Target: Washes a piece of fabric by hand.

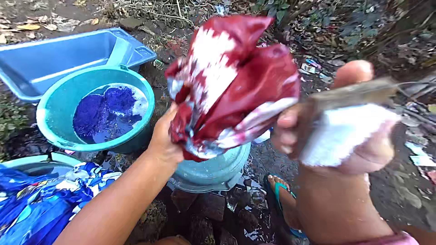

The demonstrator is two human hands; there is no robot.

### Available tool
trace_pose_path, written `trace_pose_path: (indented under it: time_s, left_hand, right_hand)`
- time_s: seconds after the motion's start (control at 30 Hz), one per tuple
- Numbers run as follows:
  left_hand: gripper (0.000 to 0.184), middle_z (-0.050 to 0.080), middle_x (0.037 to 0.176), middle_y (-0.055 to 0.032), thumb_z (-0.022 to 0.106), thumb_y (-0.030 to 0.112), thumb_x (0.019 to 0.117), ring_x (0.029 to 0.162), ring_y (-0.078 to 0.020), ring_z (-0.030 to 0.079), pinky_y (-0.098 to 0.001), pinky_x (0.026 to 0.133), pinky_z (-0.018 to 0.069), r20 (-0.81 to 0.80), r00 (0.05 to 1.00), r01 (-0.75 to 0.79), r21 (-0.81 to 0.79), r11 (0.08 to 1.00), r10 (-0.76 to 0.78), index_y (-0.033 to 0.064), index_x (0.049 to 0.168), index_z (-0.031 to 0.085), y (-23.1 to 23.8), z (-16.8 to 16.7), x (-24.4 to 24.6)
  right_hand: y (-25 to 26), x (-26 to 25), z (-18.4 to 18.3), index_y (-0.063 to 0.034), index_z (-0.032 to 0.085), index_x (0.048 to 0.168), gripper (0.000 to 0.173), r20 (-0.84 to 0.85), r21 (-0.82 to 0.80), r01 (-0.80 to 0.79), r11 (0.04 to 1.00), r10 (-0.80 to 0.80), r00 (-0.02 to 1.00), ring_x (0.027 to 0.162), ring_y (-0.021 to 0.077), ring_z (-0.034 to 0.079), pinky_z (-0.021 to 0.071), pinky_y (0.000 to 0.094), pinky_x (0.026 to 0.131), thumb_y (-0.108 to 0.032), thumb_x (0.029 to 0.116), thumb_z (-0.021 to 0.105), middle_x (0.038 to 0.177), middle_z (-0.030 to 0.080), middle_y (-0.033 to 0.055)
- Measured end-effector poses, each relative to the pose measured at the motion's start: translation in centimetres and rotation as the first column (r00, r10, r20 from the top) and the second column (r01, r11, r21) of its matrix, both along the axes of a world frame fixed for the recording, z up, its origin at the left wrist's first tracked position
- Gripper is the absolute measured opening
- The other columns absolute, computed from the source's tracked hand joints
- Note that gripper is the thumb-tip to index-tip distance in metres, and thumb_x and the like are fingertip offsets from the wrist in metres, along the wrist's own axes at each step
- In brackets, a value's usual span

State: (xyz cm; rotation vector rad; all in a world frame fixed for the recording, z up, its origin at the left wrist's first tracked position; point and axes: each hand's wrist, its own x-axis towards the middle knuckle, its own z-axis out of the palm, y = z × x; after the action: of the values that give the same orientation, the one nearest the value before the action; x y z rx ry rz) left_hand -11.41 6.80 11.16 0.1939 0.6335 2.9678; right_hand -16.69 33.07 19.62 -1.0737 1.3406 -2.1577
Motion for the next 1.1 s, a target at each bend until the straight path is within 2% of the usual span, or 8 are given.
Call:
trace_pose_path:
  time_s: [0.07, 0.13, 0.23, 0.33, 0.57, 0.73, 0.93, 1.1]
  left_hand:
    - [0.033, 0.073, 0.096, -0.0011, 0.030, 0.025, 0.1107, 0.085, -0.0092, 0.071, -0.0284, 0.073, 0.0614, 0.377, 0.877, -0.065, -0.520, 0.852, 0.297, 0.0195, 0.122, 0.060, -1.0, -0.2, 2.8]
    - [0.043, 0.064, 0.131, -0.0109, 0.044, 0.020, 0.1088, 0.116, -0.0162, 0.064, -0.0380, 0.097, 0.0551, 0.412, 0.786, 0.156, -0.853, 0.497, 0.461, 0.0124, 0.151, 0.043, -2.6, -5.1, 4.7]
    - [0.101, 0.017, 0.166, -0.0290, 0.067, 0.045, 0.0916, 0.154, -0.0381, 0.022, -0.0538, 0.124, 0.0257, 0.258, 0.843, 0.257, -0.964, 0.068, 0.473, -0.0018, 0.162, 0.013, -2.9, -11.6, 7.5]
    - [0.123, 0.018, 0.163, -0.0348, 0.087, 0.045, 0.0747, 0.150, -0.0454, 0.029, -0.0537, 0.120, 0.0327, 0.204, 0.844, 0.308, -0.941, -0.136, 0.496, -0.0061, 0.160, 0.015, -1.4, -12.7, 8.0]
    - [0.059, 0.063, 0.132, -0.0225, 0.066, 0.029, 0.1000, 0.127, -0.0313, 0.060, -0.0494, 0.112, 0.0439, 0.488, 0.821, 0.527, -0.847, -0.065, 0.296, -0.0025, 0.146, 0.045, -2.7, -12.2, 7.8]
    - [0.061, 0.060, 0.139, -0.0230, 0.062, 0.028, 0.1024, 0.132, -0.0312, 0.057, -0.0487, 0.115, 0.0415, 0.487, 0.827, 0.522, -0.851, -0.059, 0.282, -0.0013, 0.151, 0.040, -2.3, -12.2, 5.8]
    - [0.050, 0.064, 0.131, -0.0216, 0.064, 0.023, 0.1005, 0.125, -0.0304, 0.061, -0.0499, 0.111, 0.0458, 0.487, 0.850, 0.498, -0.867, -0.004, 0.202, -0.0014, 0.142, 0.052, -3.6, -13.1, 8.3]
    - [0.053, 0.063, 0.133, -0.0215, 0.064, 0.030, 0.1009, 0.127, -0.0319, 0.060, -0.0518, 0.111, 0.0445, 0.531, 0.821, 0.550, -0.834, -0.042, 0.208, 0.0024, 0.144, 0.049, -3.5, -12.6, 7.5]
  right_hand:
    - [1.3, -0.9, -2.0, -0.0345, 0.037, 0.157, 0.058, 0.048, 0.185, 0.059, 0.981, -0.069, 0.996, 0.099, 0.0143, 0.071, 0.0613, 0.0276, 0.077, -0.048, 0.1025, 0.052, 0.125, 0.069, 0.0003]
    - [1.4, -2.4, -5.0, -0.0310, 0.033, 0.159, 0.060, 0.166, 0.411, 0.125, 0.903, -0.209, 0.964, 0.099, 0.0138, 0.070, 0.0611, 0.0291, 0.079, -0.047, 0.1030, 0.049, 0.126, 0.067, 0.0015]
    - [-0.6, -4.6, -10.0, -0.0270, 0.035, 0.160, 0.052, 0.226, 0.731, 0.190, 0.656, -0.495, 0.839, 0.100, 0.0161, 0.066, 0.0560, 0.0347, 0.083, -0.027, 0.1085, 0.038, 0.135, 0.062, 0.0066]
    - [-5.9, -3.5, -12.4, -0.0152, 0.041, 0.156, 0.047, -0.022, 0.816, 0.341, 0.468, -0.563, 0.826, 0.108, 0.0221, 0.063, 0.0535, 0.0433, 0.087, -0.018, 0.1089, 0.042, 0.137, 0.060, 0.0146]
    - [-13.9, -0.5, -22.0, -0.0129, 0.071, 0.129, 0.031, -0.655, 0.726, 0.485, 0.487, 0.276, 0.703, 0.124, 0.0426, 0.062, 0.0519, 0.0579, 0.102, -0.016, 0.1008, 0.058, 0.145, 0.057, 0.0228]
    - [-15.8, -6.4, -22.4, -0.0243, 0.065, 0.139, 0.037, -0.616, 0.788, 0.611, 0.076, 0.086, 0.783, 0.127, 0.0420, 0.056, 0.0523, 0.0597, 0.094, -0.030, 0.1032, 0.056, 0.157, 0.046, 0.0118]
    - [-16.8, -0.5, -21.3, -0.0144, 0.071, 0.129, 0.031, -0.679, 0.730, 0.542, 0.416, 0.347, 0.647, 0.123, 0.0395, 0.064, 0.0549, 0.0581, 0.096, -0.017, 0.0997, 0.059, 0.141, 0.062, 0.0177]
    - [-13.9, -11.1, -21.9, -0.0158, 0.067, 0.132, 0.032, -0.678, 0.728, 0.685, 0.023, 0.175, 0.714, 0.128, 0.0485, 0.054, 0.0504, 0.0665, 0.093, -0.027, 0.1033, 0.056, 0.151, 0.049, 0.0214]
